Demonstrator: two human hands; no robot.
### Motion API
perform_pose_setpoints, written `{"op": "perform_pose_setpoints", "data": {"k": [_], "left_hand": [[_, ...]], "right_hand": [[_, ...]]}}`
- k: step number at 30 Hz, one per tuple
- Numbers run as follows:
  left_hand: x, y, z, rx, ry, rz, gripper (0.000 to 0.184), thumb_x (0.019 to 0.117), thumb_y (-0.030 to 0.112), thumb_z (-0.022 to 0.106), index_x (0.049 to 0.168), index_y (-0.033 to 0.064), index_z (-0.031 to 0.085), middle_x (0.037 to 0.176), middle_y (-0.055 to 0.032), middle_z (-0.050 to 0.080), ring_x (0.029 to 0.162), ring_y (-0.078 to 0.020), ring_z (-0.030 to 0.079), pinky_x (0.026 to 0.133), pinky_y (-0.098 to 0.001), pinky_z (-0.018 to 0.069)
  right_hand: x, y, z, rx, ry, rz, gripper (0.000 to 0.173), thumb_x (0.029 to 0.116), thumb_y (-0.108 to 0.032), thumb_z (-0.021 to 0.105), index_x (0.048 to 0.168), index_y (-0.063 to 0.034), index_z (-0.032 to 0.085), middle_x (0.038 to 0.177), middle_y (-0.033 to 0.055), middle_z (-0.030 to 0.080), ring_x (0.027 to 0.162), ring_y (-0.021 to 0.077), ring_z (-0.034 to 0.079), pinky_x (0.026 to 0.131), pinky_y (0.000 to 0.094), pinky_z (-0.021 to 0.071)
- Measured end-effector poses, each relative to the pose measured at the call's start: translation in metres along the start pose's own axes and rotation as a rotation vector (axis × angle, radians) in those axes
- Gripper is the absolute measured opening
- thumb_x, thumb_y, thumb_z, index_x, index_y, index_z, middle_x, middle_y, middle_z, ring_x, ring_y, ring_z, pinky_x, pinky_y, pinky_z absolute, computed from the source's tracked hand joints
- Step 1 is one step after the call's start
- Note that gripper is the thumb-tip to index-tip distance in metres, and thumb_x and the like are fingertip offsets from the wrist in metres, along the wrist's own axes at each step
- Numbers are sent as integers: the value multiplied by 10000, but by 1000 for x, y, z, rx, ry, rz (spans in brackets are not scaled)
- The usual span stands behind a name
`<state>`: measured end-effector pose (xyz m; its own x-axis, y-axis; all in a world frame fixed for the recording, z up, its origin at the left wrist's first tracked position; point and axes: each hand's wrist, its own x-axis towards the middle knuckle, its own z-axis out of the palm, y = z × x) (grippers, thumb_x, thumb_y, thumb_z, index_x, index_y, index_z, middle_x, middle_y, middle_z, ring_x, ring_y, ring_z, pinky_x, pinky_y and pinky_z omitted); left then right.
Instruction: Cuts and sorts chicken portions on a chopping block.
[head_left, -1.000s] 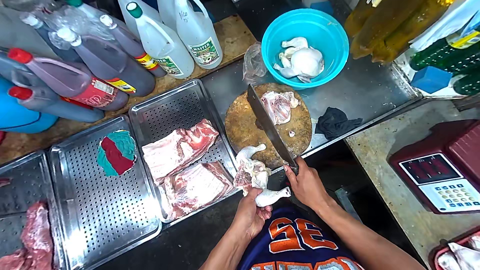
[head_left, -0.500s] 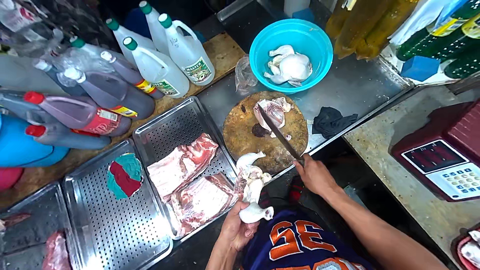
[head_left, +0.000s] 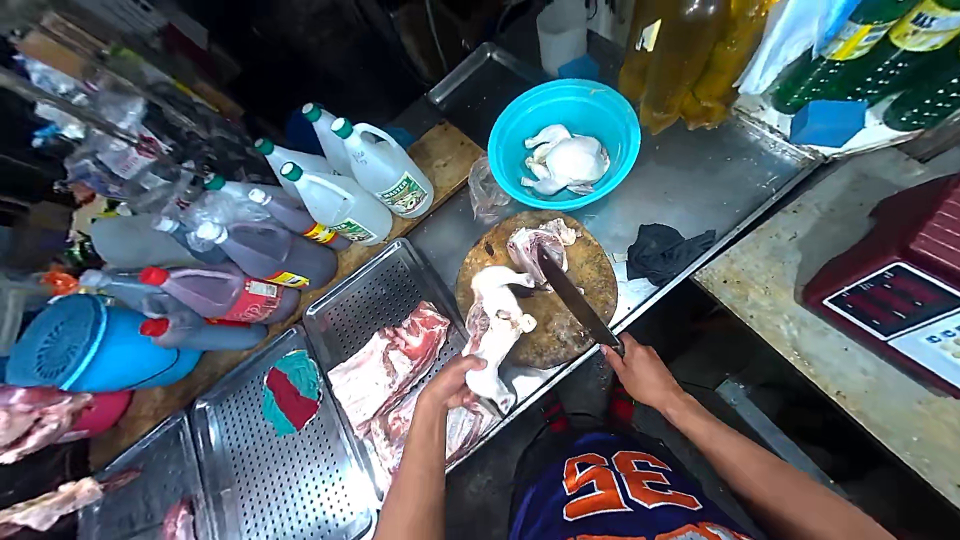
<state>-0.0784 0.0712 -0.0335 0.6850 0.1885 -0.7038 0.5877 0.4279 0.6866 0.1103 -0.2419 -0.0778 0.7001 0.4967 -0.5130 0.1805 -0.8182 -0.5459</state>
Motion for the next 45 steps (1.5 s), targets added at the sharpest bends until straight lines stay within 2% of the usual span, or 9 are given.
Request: {"op": "perform_pose_setpoints", "data": {"k": [2,6,11,16,21,26,31,40,45], "left_hand": [[26,1,0,143,183,-77,233,1007,265,557,1118,65,601,768,-82,660,516,-139,568,465,-287,494],[41,-3,7,280,535,25,643,974,310,677,1499,54,408,1192,-230,659,847,-328,726,670,-514,635],[47,7,41,654,772,34,1093,795,679,761,1544,0,348,1368,-290,581,1249,-421,601,1042,-609,496],[61,0,40,513,843,71,820,832,369,791,1465,-4,429,1188,-228,683,1136,-371,667,981,-589,530],[55,-18,31,449,779,114,859,794,253,811,1493,2,381,1207,-222,674,1132,-348,670,977,-560,542],[22,-3,47,761,872,148,938,828,293,767,1622,130,294,1526,-297,415,1316,-477,516,1036,-626,482],[42,38,42,985,591,400,489,947,287,672,1401,113,627,1374,-141,638,1319,-339,563,1107,-567,451],[77,41,66,966,494,144,703,902,733,578,1105,79,737,1080,-194,725,1074,-389,682,937,-661,511],[74,50,71,1047,482,120,448,980,474,595,1148,80,727,1127,-192,716,1118,-389,667,948,-653,505]], "right_hand": [[2,3,-2,73,-4,9,524,1065,-526,458,1243,-51,590,925,156,688,876,323,704,822,537,572],[2,7,3,167,9,49,516,1062,-525,474,1240,-55,588,852,129,669,704,270,687,703,504,597],[-2,1,4,48,46,26,500,1065,-516,472,1238,-64,598,877,138,688,800,296,705,778,531,580],[5,1,-4,26,10,24,489,1059,-523,482,1185,-66,603,822,117,659,710,268,675,712,508,580],[7,4,1,60,3,17,472,1062,-515,486,1176,-69,593,770,105,644,632,249,660,644,478,587],[4,6,5,111,24,37,454,1061,-514,490,1175,-86,592,758,90,639,608,231,651,623,461,588],[2,5,8,119,40,28,464,1063,-513,487,1182,-76,587,756,98,640,602,236,654,613,462,590],[-5,-1,10,134,43,67,454,1057,-515,500,1208,-96,587,782,95,645,629,234,659,636,467,590],[-34,-14,-1,196,85,25,406,1049,-492,520,1187,-125,625,752,47,659,617,185,672,630,423,608]]}}
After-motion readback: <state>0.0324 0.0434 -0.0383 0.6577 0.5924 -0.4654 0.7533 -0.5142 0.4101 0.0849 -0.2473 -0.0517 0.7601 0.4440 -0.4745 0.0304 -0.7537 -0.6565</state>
